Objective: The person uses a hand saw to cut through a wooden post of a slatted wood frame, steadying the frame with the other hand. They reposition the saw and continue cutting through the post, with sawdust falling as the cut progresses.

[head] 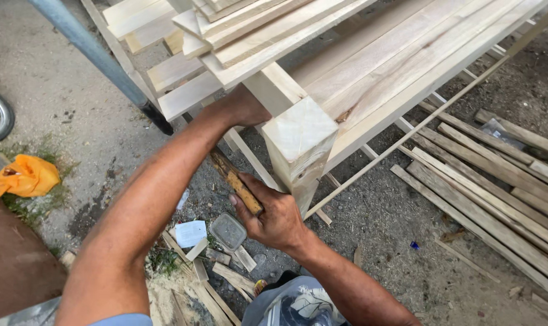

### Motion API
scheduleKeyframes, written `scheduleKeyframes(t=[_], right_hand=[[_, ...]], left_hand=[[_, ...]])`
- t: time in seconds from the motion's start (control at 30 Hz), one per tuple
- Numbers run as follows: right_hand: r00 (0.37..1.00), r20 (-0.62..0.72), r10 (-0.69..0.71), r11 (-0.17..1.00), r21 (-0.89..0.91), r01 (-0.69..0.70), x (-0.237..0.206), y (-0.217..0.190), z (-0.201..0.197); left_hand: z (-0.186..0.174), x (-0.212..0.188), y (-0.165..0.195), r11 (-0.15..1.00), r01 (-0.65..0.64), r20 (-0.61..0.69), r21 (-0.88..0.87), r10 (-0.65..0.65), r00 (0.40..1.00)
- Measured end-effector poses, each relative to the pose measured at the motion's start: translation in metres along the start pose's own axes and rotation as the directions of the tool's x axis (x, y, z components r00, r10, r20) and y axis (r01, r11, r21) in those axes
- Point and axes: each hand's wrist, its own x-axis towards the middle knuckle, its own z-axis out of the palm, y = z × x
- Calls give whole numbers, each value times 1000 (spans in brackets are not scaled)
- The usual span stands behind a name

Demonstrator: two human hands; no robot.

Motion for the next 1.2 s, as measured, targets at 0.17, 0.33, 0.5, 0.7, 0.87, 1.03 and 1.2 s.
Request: scheduleKeyframes(t=[0.17,0.33,0.5,0.7,0.87,1.03,1.2], right_hand=[[1000,3,-26,999,29,25,-5,2,-2],[996,-43,-73,995,58,75,-7,3,-5],[1000,16,12,999,40,-13,-4,5,-2],[994,-62,-93,996,-19,92,-4,7,2],[985,-86,-151,988,16,153,-6,9,-2],[995,39,-96,984,154,88,-8,1,-21],[916,-183,-357,929,36,369,-4,-16,-47]], left_hand=[[-4,-5,-13,998,-16,-13,53,17,1000],[-2,-4,3,994,87,-8,62,-87,996],[-7,-18,28,1000,1,-185,21,3,983],[-32,-53,46,968,203,-177,146,-176,968],[-67,-107,44,950,280,-384,137,-210,899],[-102,-181,20,975,223,-810,-6,-135,570],[-84,-212,-3,892,-277,-905,-357,-404,-134]])
